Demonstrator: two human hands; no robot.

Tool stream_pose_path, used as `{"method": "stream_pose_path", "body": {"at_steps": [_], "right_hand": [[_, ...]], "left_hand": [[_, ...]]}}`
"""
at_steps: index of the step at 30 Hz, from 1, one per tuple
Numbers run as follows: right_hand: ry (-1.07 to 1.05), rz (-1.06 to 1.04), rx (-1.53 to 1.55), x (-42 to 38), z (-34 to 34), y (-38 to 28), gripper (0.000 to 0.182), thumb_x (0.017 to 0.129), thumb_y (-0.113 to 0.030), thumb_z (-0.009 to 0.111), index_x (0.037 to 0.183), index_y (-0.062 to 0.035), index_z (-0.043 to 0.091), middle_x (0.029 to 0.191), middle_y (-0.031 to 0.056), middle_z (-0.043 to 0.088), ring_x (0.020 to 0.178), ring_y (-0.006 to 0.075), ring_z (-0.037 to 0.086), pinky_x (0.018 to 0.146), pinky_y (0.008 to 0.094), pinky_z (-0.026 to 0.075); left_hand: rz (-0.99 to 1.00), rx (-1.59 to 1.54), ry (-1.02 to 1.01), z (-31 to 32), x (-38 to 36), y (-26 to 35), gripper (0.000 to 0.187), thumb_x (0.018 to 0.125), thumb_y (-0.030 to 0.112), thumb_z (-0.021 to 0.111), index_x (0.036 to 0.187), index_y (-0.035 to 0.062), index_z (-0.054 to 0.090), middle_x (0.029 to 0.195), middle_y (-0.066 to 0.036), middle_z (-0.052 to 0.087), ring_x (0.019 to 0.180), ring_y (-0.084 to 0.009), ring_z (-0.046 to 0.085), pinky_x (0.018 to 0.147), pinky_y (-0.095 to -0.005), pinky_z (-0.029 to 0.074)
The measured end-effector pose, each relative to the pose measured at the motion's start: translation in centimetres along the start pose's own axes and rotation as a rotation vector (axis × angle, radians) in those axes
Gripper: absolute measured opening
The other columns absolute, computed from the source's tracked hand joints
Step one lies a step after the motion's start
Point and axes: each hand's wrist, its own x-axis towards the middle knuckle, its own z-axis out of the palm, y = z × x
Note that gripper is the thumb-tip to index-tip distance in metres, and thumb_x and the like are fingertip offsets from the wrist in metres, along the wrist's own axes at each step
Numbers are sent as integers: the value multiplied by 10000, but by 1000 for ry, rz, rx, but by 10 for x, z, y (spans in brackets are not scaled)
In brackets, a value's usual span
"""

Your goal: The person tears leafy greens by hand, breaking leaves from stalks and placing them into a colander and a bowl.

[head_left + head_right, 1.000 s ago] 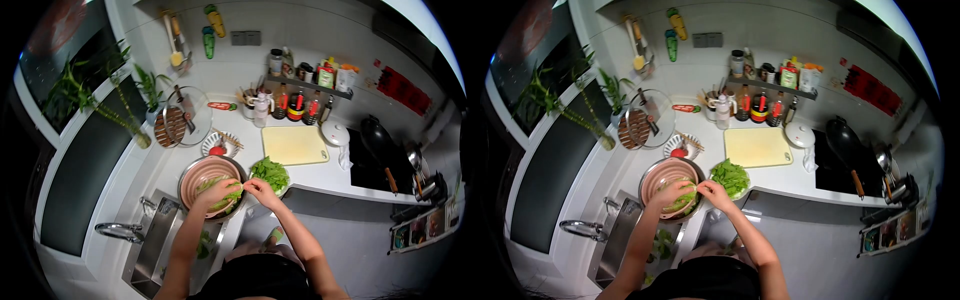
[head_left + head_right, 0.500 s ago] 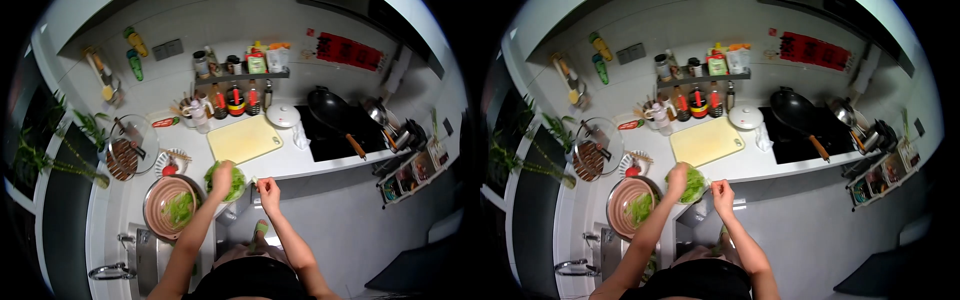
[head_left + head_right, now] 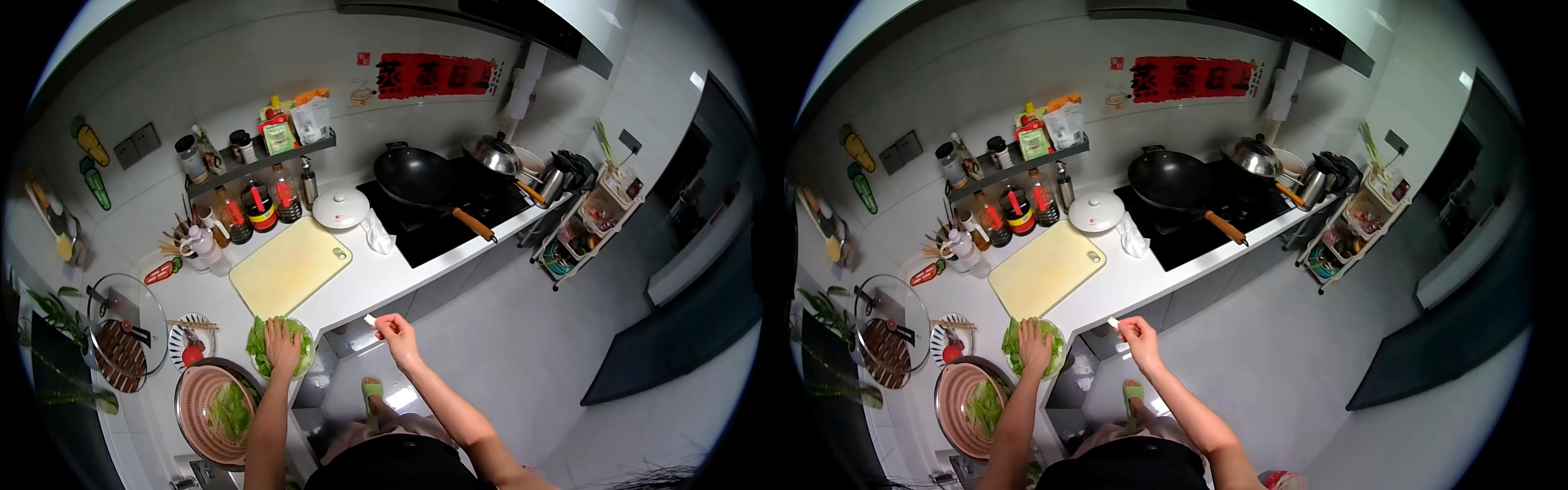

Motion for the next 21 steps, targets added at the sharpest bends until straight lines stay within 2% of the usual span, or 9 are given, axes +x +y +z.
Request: {"method": "stream_pose_path", "body": {"at_steps": [2, 3, 5, 8, 12, 14, 18, 21], "right_hand": [[-5, 24, -1, 1, 4, 0, 86, 910, -89, 559, 934, -11, 588, 825, 47, 647, 695, 73, 561, 659, 204, 465], [1, 22, 2, 2, 6, 0, 86, 910, -89, 559, 934, -11, 588, 825, 47, 647, 695, 73, 561, 659, 204, 465], [-7, 30, -21, 3, 11, 1, 93, 909, -97, 564, 936, -11, 590, 825, 41, 647, 697, 72, 556, 658, 205, 455], [-10, 22, 13, 2, 23, -6, 84, 906, -99, 565, 928, -22, 589, 814, 36, 631, 695, 78, 544, 663, 215, 448], [11, -10, 61, -5, 34, -8, 86, 905, -102, 566, 928, -22, 589, 813, 36, 633, 694, 75, 545, 656, 216, 445], [24, -1, 42, -10, 32, -12, 87, 902, -101, 569, 927, -20, 588, 810, 36, 636, 689, 75, 544, 653, 218, 444], [-1, -20, 62, -11, 21, -14, 88, 897, -100, 575, 930, -19, 586, 810, 36, 638, 686, 74, 544, 652, 216, 442], [-20, -23, 82, -9, 23, -12, 78, 892, -95, 582, 918, -22, 594, 803, 33, 633, 678, 77, 542, 652, 214, 442]], "left_hand": [[-16, -31, 15, -1, -5, 0, 590, 893, 337, 520, 1336, -36, 407, 1454, -200, 294, 1369, -336, 220, 1129, -447, 151], [-9, -32, 14, -2, -7, -1, 590, 893, 337, 520, 1336, -36, 407, 1454, -200, 294, 1369, -336, 220, 1129, -447, 151], [-23, 11, -123, -2, -6, 0, 676, 905, 381, 487, 1403, -29, 284, 1502, -181, 187, 1383, -327, 182, 1130, -435, 149], [-18, 32, -128, 14, -6, -8, 677, 914, 411, 456, 1427, 15, 258, 1504, -181, 177, 1387, -325, 168, 1130, -438, 142], [-24, 13, -187, 4, -2, -11, 658, 917, 422, 440, 1447, 82, 247, 1500, -188, 184, 1389, -319, 167, 1129, -439, 136], [-124, -112, -228, -8, 6, -6, 643, 917, 413, 443, 1456, 130, 236, 1498, -195, 183, 1385, -317, 187, 1123, -450, 151], [-108, -94, -268, -39, 17, 2, 664, 913, 413, 450, 1460, 123, 211, 1500, -209, 161, 1374, -330, 213, 1118, -464, 156], [-118, -77, -160, -55, 17, 5, 613, 918, 376, 460, 1434, 101, 276, 1492, -190, 214, 1340, -356, 277, 1110, -446, 196]]}}
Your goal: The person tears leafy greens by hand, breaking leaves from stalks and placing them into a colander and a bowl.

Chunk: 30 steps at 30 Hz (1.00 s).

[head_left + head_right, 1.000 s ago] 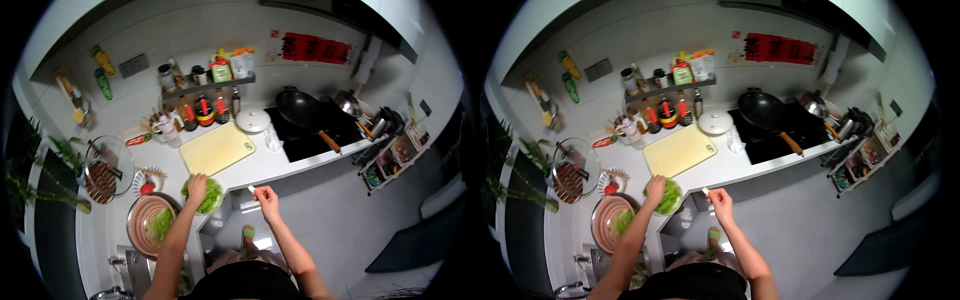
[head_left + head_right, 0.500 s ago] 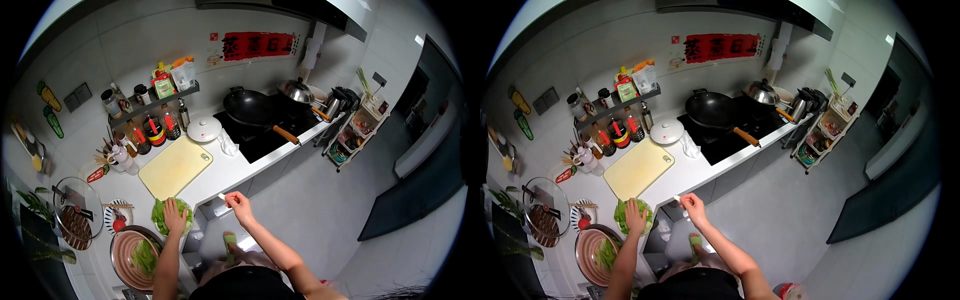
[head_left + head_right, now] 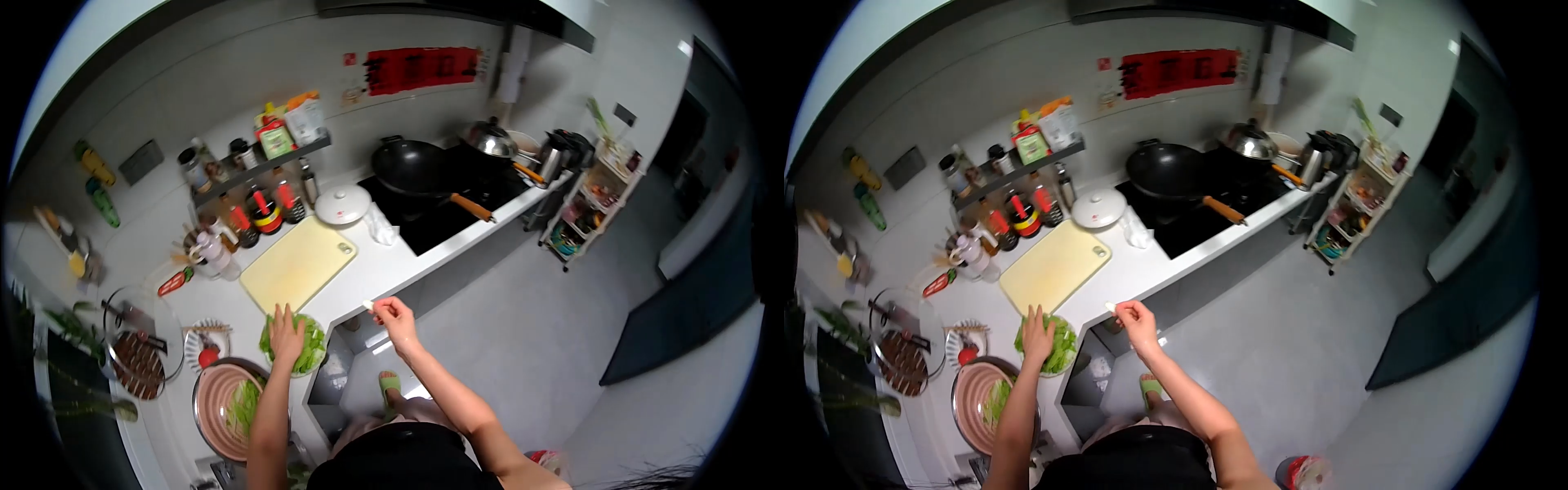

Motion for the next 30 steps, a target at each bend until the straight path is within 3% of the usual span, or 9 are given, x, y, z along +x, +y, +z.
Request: {"method": "stream_pose_path", "body": {"at_steps": [2, 4, 6, 13, 16, 19, 24, 26, 30], "right_hand": [[4, -54, -50, -1, 3, 3, 71, 885, -91, 592, 905, -26, 613, 800, 27, 624, 704, 77, 541, 672, 211, 435], [17, -162, -128, -2, 16, 15, 60, 854, -72, 635, 894, -32, 655, 824, -2, 608, 772, 81, 533, 718, 206, 415], [-31, -174, -297, -10, 31, 19, 59, 838, -74, 656, 876, -30, 669, 838, -9, 607, 759, 80, 527, 717, 209, 417], [-379, 108, -206, -30, 107, 56, 80, 855, -117, 645, 883, -44, 665, 756, -33, 588, 666, 54, 487, 608, 209, 388], [-457, 148, -213, -50, 131, 75, 77, 874, -122, 621, 889, -47, 638, 733, -22, 575, 654, 61, 492, 598, 216, 398], [-681, 150, -235, -91, 150, 96, 41, 893, -74, 544, 877, -56, 577, 676, -27, 518, 613, 50, 457, 566, 202, 382], [-1354, 470, -222, -183, 177, 138, 228, 889, -56, 581, 1108, 7, 586, 919, 59, 655, 828, 96, 606, 726, 235, 484], [-1375, 290, -349, -202, 184, 144, 236, 899, -67, 574, 1122, 9, 585, 934, 63, 659, 847, 108, 608, 752, 243, 487], [-1361, 332, -474, -182, 178, 137, 247, 924, -49, 526, 1160, 11, 566, 978, 65, 638, 915, 112, 588, 830, 240, 473]], "left_hand": [[82, -125, 228, -6, -2, -3, 454, 923, 298, 475, 1318, 74, 452, 1346, -196, 442, 1207, -346, 463, 1005, -420, 366], [-13, -307, 221, -44, -15, 13, 275, 915, 152, 480, 1151, 49, 575, 1094, -183, 594, 1008, -312, 600, 824, -412, 476], [2, -656, 317, -46, -27, 3, 213, 874, 33, 510, 1066, 11, 601, 1007, -205, 610, 900, -325, 619, 753, -406, 488], [48, -502, 195, -38, -57, -27, 527, 732, -104, 603, 1227, 66, 535, 1484, -135, 221, 1274, -319, 382, 1031, -354, 380], [14, -634, 225, -72, -97, -35, 366, 810, -63, 539, 1161, 36, 572, 1383, -145, 405, 1193, -272, 501, 940, -335, 437], [-192, -1002, 323, -100, -138, -74, 248, 879, -24, 462, 1094, -9, 585, 1006, -94, 649, 871, -149, 644, 771, -260, 493], [-342, -862, 475, -161, -201, -147, 194, 925, 69, 501, 1068, -27, 589, 893, -93, 664, 820, -134, 631, 713, -240, 482], [-407, -775, 493, -145, -216, -181, 192, 908, 89, 533, 1047, -28, 598, 851, -98, 661, 780, -133, 629, 687, -251, 485], [-365, -636, 243, -70, -227, -222, 208, 842, 91, 592, 1014, -21, 621, 815, -158, 665, 694, -221, 642, 660, -289, 498]]}}
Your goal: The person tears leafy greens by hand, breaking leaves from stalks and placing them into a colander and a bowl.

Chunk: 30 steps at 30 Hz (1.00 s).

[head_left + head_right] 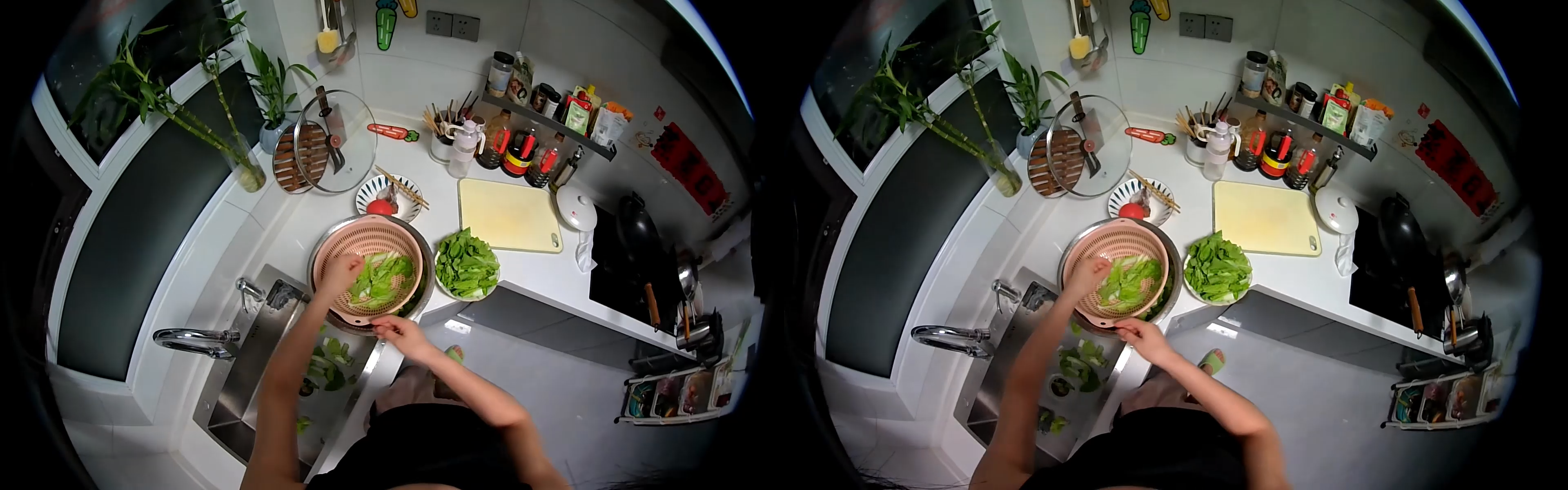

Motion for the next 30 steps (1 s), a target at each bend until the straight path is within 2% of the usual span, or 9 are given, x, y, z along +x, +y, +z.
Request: {"method": "stream_pose_path", "body": {"at_steps": [4, 8, 11, 17, 20, 24, 26, 28, 30], "right_hand": [[139, 68, 30, -16, -36, 2, 230, 948, -71, 476, 1131, 21, 581, 943, 48, 639, 866, 112, 578, 802, 245, 473], [246, 97, 59, -24, -47, -2, 229, 959, -88, 466, 1118, 17, 593, 939, 57, 643, 850, 107, 575, 811, 250, 465], [261, 80, 111, -27, -45, -12, 208, 954, -99, 479, 1070, 13, 610, 891, 47, 647, 825, 98, 578, 773, 229, 465], [311, 47, 239, -34, -58, -8, 214, 956, -124, 498, 1065, 19, 612, 880, 55, 652, 771, 97, 570, 743, 225, 465], [301, 31, 219, -29, -63, -15, 246, 971, -148, 466, 1084, 18, 609, 916, 59, 655, 799, 102, 584, 781, 243, 469], [288, 56, 205, -23, -57, -26, 243, 966, -149, 474, 1076, 18, 612, 907, 55, 651, 800, 96, 577, 775, 239, 469], [272, 24, 195, -20, -58, -27, 240, 964, -148, 478, 1076, 15, 613, 904, 53, 649, 797, 94, 574, 770, 237, 469], [308, -2, 187, -23, -59, -29, 231, 959, -140, 484, 1071, 13, 615, 899, 47, 646, 790, 90, 566, 769, 237, 464], [332, 4, 204, -24, -65, -32, 227, 956, -141, 490, 1081, 4, 610, 914, 38, 641, 809, 92, 564, 783, 245, 459]], "left_hand": [[-109, 32, -166, 39, 9, 15, 329, 814, 167, 632, 1082, -18, 595, 982, -179, 649, 872, -285, 633, 756, -332, 490], [-59, 763, -51, 70, 14, 41, 589, 760, 305, 662, 1231, -5, 492, 1284, -152, 509, 1202, -326, 448, 1016, -461, 292], [-129, 801, -176, 66, 35, 35, 435, 767, 212, 635, 1160, 40, 563, 1196, -156, 572, 1157, -306, 499, 1017, -503, 264], [-135, 265, -101, -7, 39, 88, 265, 797, 129, 622, 1053, 70, 655, 936, -122, 671, 844, -257, 642, 748, -340, 489], [-154, -200, -227, -29, 42, 85, 197, 812, 153, 593, 968, 61, 671, 903, -141, 669, 809, -300, 629, 742, -384, 474], [-293, 528, -332, -41, 30, 93, 259, 827, 226, 612, 947, 3, 669, 764, -92, 656, 687, -161, 589, 657, -303, 457], [161, 1064, 225, -25, 15, 40, 255, 827, 255, 616, 926, 30, 685, 698, -81, 622, 677, -108, 575, 624, -288, 445], [-365, 16, -71, -31, 21, 52, 251, 834, 261, 619, 911, 34, 691, 766, -87, 645, 702, -129, 608, 630, -290, 467], [-417, -178, -73, -31, 24, 68, 246, 879, 225, 587, 962, 10, 672, 893, -86, 663, 718, -144, 625, 648, -273, 492]]}}
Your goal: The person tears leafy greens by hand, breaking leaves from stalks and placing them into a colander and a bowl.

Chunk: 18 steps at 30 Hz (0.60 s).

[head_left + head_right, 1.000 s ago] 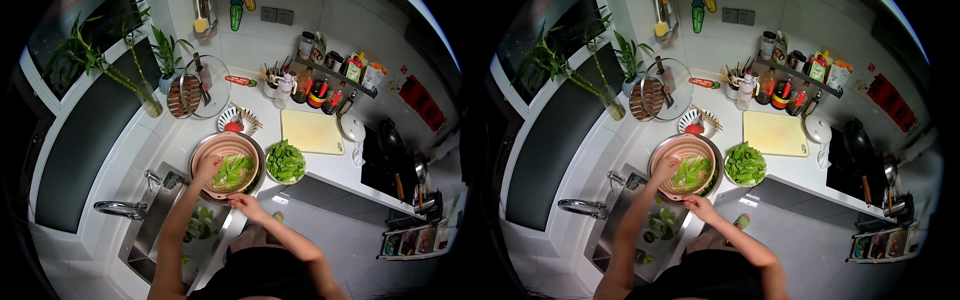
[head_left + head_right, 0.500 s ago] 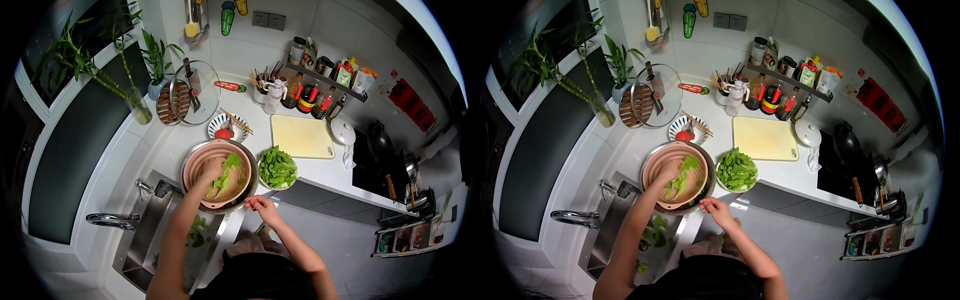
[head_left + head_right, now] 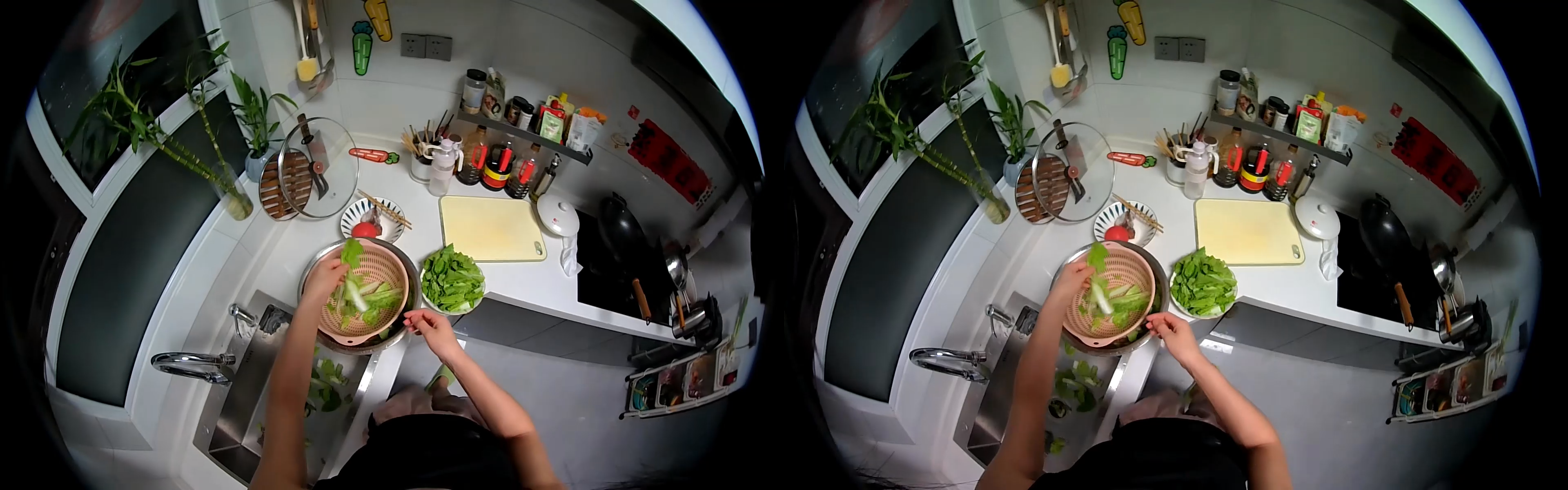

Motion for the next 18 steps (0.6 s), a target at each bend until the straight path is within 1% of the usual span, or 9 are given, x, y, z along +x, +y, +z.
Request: {"method": "stream_pose_path", "body": {"at_steps": [2, 3, 4, 6, 7, 12, 14, 15, 18], "right_hand": [[103, -68, -48, 1, -4, -8, 239, 952, -158, 498, 1113, -10, 595, 968, 39, 641, 863, 101, 561, 809, 255, 453], [109, -130, -170, 5, -11, -4, 301, 948, -182, 509, 1211, -38, 537, 1121, 64, 607, 963, 128, 557, 847, 269, 445], [129, -137, -165, 2, -11, -12, 301, 948, -182, 509, 1211, -38, 537, 1121, 64, 607, 963, 128, 557, 847, 269, 445], [191, -229, -82, -5, -13, -31, 404, 943, -201, 518, 1315, -63, 442, 1269, 93, 524, 1055, 149, 533, 887, 288, 434], [144, -166, -11, -11, -18, -40, 494, 944, -230, 519, 1384, -85, 346, 1360, 111, 436, 1128, 163, 503, 914, 308, 426], [303, -410, -22, -47, -45, -50, 729, 848, -105, 663, 1440, -71, 239, 1269, 111, 466, 1089, 153, 519, 897, 288, 448], [367, -374, 1, -67, -67, -50, 693, 858, -96, 649, 1427, -44, 257, 1173, 92, 541, 950, 143, 586, 795, 261, 483], [327, -333, 26, -82, -79, -61, 591, 872, -79, 626, 1388, -27, 341, 1030, 69, 613, 821, 121, 615, 678, 228, 486], [436, -285, 45, -129, -111, -66, 451, 891, -57, 589, 1317, -15, 449, 948, 52, 638, 764, 107, 617, 621, 210, 470]], "left_hand": [[141, -453, -85, 9, -15, 31, 247, 928, 167, 528, 1045, -30, 621, 955, -62, 649, 720, -143, 622, 673, -257, 503], [109, -651, -208, 16, -25, 52, 232, 941, 114, 502, 1100, -32, 586, 941, -52, 641, 790, -132, 619, 730, -261, 499], [114, -641, -227, 26, -28, 64, 232, 941, 114, 502, 1100, -32, 586, 941, -52, 641, 790, -132, 619, 730, -261, 499], [201, -807, -399, 52, -32, 83, 227, 928, 106, 528, 1112, -17, 580, 964, -51, 633, 866, -137, 610, 795, -270, 487], [225, -821, -502, 67, -34, 90, 224, 921, 92, 539, 1121, -3, 572, 1004, -52, 624, 916, -136, 595, 831, -278, 478], [214, -803, -766, 156, -59, 120, 302, 900, 67, 556, 1186, -14, 505, 1141, -93, 583, 1062, -185, 567, 911, -324, 472], [176, -751, -798, 185, -80, 137, 334, 898, 61, 555, 1211, -24, 476, 1182, -115, 558, 1082, -198, 560, 923, -336, 471], [183, -744, -831, 197, -89, 148, 334, 898, 61, 555, 1211, -24, 476, 1182, -115, 558, 1082, -198, 560, 923, -336, 471], [195, -594, -1013, 231, -109, 178, 360, 903, 75, 553, 1237, -15, 455, 1202, -113, 544, 1090, -203, 558, 927, -337, 472]]}}
